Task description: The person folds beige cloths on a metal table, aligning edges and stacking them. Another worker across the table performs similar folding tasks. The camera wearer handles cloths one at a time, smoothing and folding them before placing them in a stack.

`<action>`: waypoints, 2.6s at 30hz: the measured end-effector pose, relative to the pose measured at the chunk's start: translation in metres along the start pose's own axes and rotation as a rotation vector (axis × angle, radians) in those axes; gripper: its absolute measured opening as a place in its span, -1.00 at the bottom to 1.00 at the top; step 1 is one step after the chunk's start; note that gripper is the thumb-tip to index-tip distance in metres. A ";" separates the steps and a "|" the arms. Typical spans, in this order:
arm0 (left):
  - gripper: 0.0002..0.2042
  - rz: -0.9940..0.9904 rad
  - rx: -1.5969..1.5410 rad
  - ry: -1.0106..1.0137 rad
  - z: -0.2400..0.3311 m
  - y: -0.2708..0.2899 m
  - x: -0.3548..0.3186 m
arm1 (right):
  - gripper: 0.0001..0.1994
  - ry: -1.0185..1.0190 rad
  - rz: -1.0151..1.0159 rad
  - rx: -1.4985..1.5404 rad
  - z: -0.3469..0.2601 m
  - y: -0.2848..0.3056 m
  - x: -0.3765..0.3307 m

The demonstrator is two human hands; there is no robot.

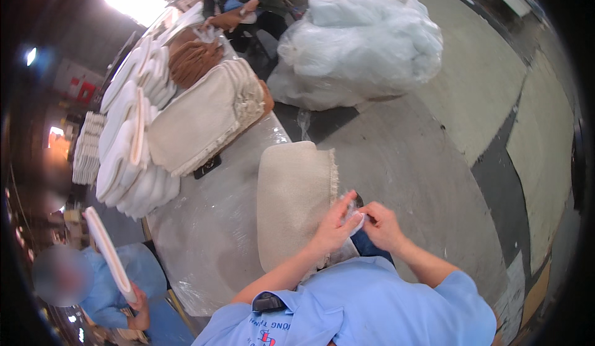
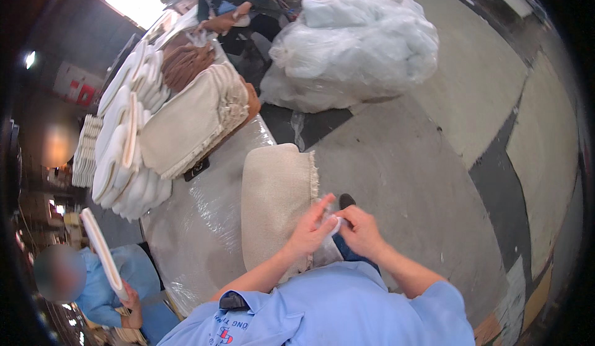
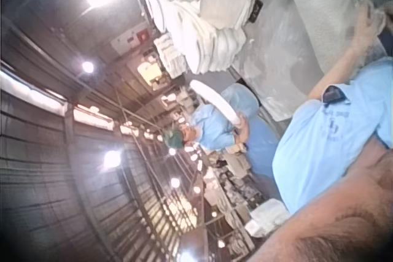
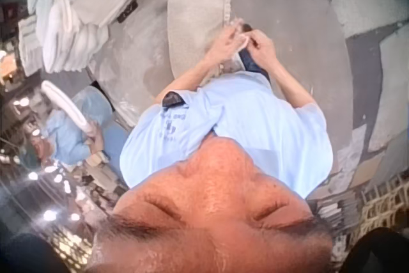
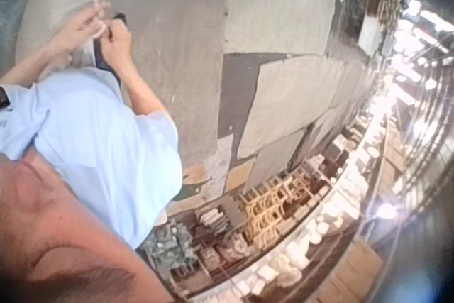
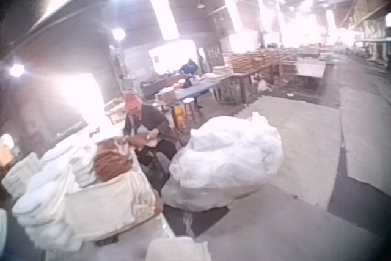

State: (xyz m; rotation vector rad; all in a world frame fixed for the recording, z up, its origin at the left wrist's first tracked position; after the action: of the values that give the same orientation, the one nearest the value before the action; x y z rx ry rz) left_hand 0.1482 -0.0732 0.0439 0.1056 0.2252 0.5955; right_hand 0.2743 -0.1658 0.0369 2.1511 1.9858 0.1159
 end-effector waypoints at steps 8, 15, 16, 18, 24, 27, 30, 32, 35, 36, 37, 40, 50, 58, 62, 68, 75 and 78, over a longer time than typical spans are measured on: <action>-0.65 0.040 -0.319 0.361 -0.056 0.034 -0.061 | -0.60 -0.402 -0.135 0.575 0.042 -0.003 0.034; -0.72 0.077 0.033 0.297 -0.043 0.042 -0.082 | -0.90 -0.513 -0.249 0.689 0.075 -0.080 0.078; -0.74 0.158 0.187 0.248 -0.033 0.049 -0.084 | -0.91 -0.525 -0.242 0.812 0.068 -0.085 0.077; -0.77 0.248 0.441 0.216 -0.010 0.053 -0.083 | -0.92 -0.533 -0.246 0.952 0.055 -0.093 0.076; -0.83 0.372 0.698 0.220 0.001 0.059 -0.072 | -0.94 -0.421 -0.225 0.864 0.031 -0.090 0.077; -0.82 0.366 0.701 0.179 0.006 0.065 -0.074 | -0.83 0.042 -0.293 0.156 0.021 -0.071 0.081; -0.82 0.340 0.757 0.138 0.016 0.059 -0.072 | -0.54 0.591 -0.384 -0.716 -0.017 -0.093 0.073; -0.82 0.329 0.790 0.090 0.020 0.053 -0.066 | -0.48 0.760 -0.457 -0.690 -0.014 -0.110 0.086; -0.82 0.351 0.788 0.036 0.025 0.049 -0.061 | -0.41 0.756 -0.647 -0.808 0.007 -0.140 0.121; -0.83 0.340 0.791 0.033 0.024 0.048 -0.060 | -0.41 0.758 -0.672 -0.801 0.008 -0.145 0.129; -0.83 0.329 0.794 0.029 0.024 0.048 -0.061 | -0.41 0.759 -0.681 -0.784 0.008 -0.148 0.136; -0.82 0.311 0.773 0.048 0.020 0.047 -0.063 | -0.40 0.751 -0.707 -0.738 0.009 -0.157 0.145; -0.71 0.742 0.345 0.229 -0.025 0.160 -0.086 | -0.37 0.700 -0.766 -0.659 0.022 -0.156 0.139; -0.53 0.758 0.471 0.596 -0.118 0.240 -0.089 | -0.35 0.699 -0.840 -0.627 0.023 -0.153 0.135; -0.49 0.746 0.485 0.592 -0.125 0.231 -0.083 | -0.34 0.673 -0.868 -0.618 0.028 -0.149 0.134; -0.48 0.754 0.505 0.609 -0.120 0.229 -0.087 | -0.33 0.658 -0.941 -0.586 0.029 -0.148 0.118; -0.50 0.753 0.513 0.596 -0.115 0.226 -0.080 | -0.31 0.611 -0.955 -0.510 0.030 -0.163 0.104; -0.51 0.708 0.567 0.607 -0.115 0.225 -0.075 | -0.30 0.550 -0.936 -0.465 0.037 -0.173 0.104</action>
State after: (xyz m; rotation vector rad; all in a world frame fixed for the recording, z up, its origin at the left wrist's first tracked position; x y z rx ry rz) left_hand -0.0617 0.0733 -0.0177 0.5710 0.9704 1.2514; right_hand 0.1220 -0.0542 -0.0439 0.8196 2.6782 0.9608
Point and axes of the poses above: each hand's wrist, its own x-axis towards the middle knuckle, its own y-axis out of the back of the hand, z = x × y, the point moved 8 cm from there along x, towards the middle knuckle, and after that the axes turned 10 degrees about -z, right-handed, at the moved point
